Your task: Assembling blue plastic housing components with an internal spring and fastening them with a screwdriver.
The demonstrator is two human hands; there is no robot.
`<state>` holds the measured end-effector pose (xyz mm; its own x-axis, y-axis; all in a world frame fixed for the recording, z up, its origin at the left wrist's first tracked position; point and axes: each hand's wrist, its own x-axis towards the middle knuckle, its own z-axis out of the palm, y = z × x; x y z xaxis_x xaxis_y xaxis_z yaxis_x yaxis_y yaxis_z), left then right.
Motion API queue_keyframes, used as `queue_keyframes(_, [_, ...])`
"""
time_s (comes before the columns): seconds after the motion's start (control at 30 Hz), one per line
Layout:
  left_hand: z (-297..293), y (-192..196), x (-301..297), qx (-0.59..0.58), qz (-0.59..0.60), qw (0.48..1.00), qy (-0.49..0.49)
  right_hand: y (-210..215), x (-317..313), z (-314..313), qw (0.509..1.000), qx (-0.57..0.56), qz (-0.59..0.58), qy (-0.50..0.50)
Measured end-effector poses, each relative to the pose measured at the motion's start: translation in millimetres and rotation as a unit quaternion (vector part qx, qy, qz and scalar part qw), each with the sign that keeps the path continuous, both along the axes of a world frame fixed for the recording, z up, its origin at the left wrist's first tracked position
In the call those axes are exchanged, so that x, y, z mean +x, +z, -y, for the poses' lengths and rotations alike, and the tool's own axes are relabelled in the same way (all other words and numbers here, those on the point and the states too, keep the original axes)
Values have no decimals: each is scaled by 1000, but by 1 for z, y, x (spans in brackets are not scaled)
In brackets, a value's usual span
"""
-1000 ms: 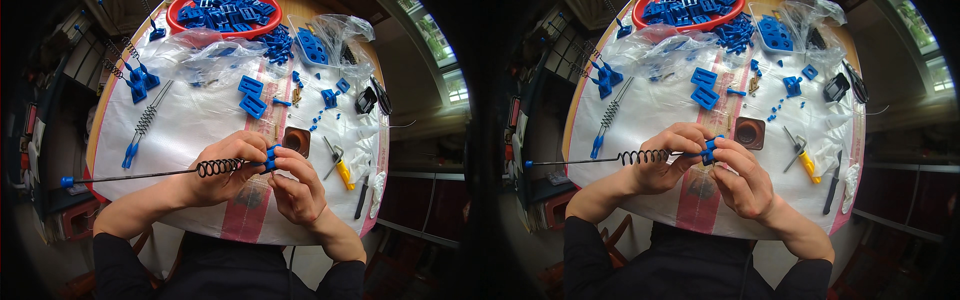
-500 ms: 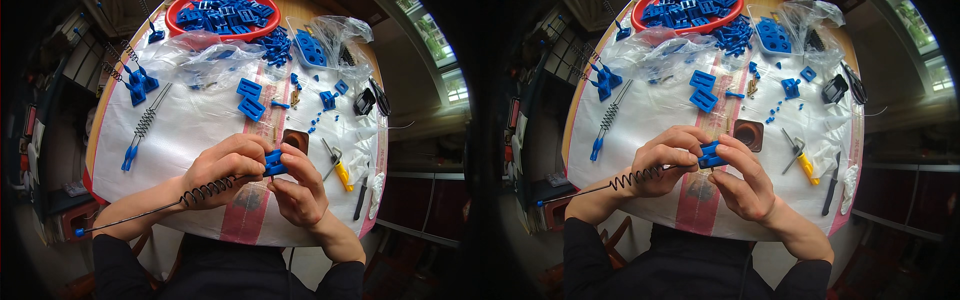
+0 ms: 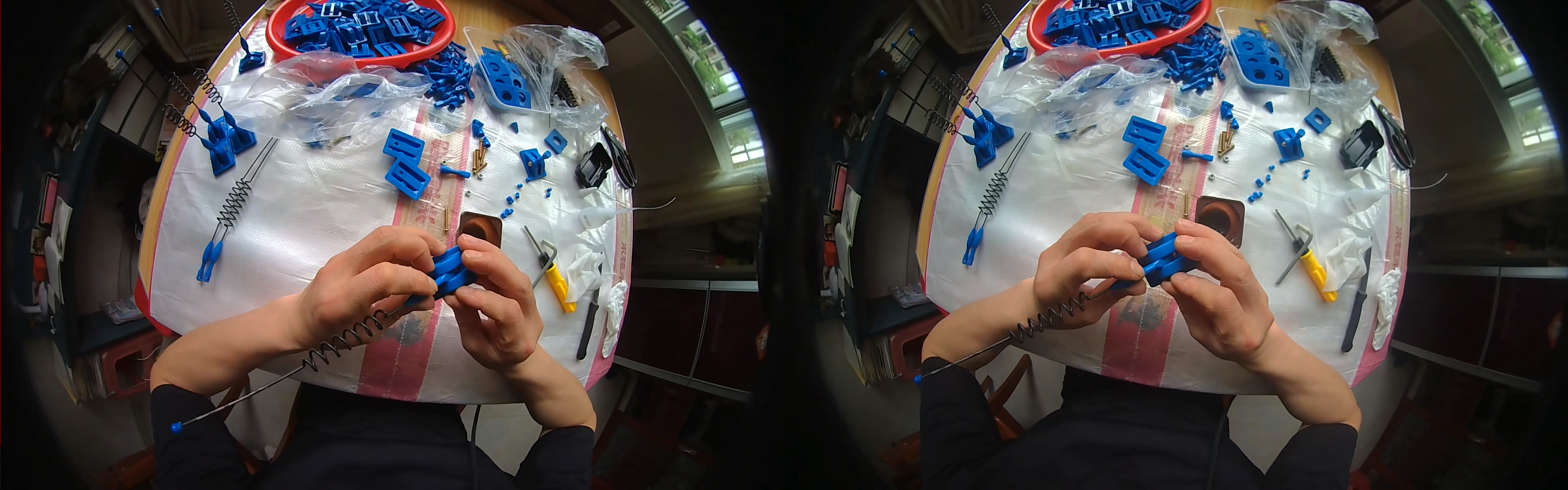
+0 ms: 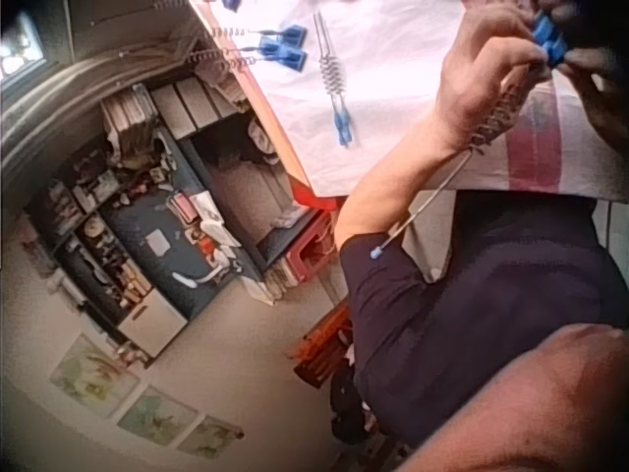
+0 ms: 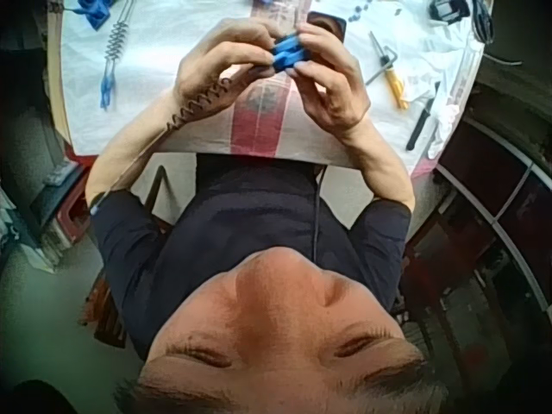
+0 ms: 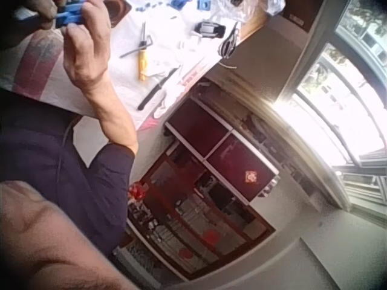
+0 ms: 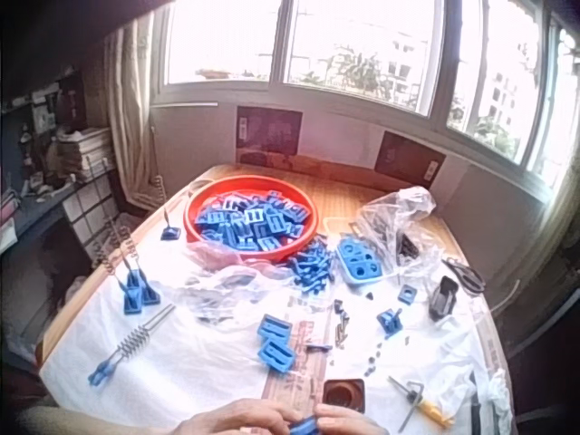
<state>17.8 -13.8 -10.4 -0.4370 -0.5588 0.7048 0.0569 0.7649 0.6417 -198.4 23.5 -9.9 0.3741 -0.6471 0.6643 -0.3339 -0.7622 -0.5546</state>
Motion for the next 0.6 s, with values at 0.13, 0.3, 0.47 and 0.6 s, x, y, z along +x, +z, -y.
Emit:
queue_keyframes(0.13, [-2,1,-1,10,4,1000,22,2,-1,2,1000,-7,-10,2])
queue_keyframes(0.3, [-3,-4,-1,-11,5,1000,-13,2,0,3,1000,-8,23,-4])
queue_keyframes(0.47, [-1,-1,1,-46,21,998,-32,2,0,0,999,28,17,-31])
queue_keyframes(0.6, [0,-2,3,-34,33,998,-29,0,1,1,999,26,-1,-35])
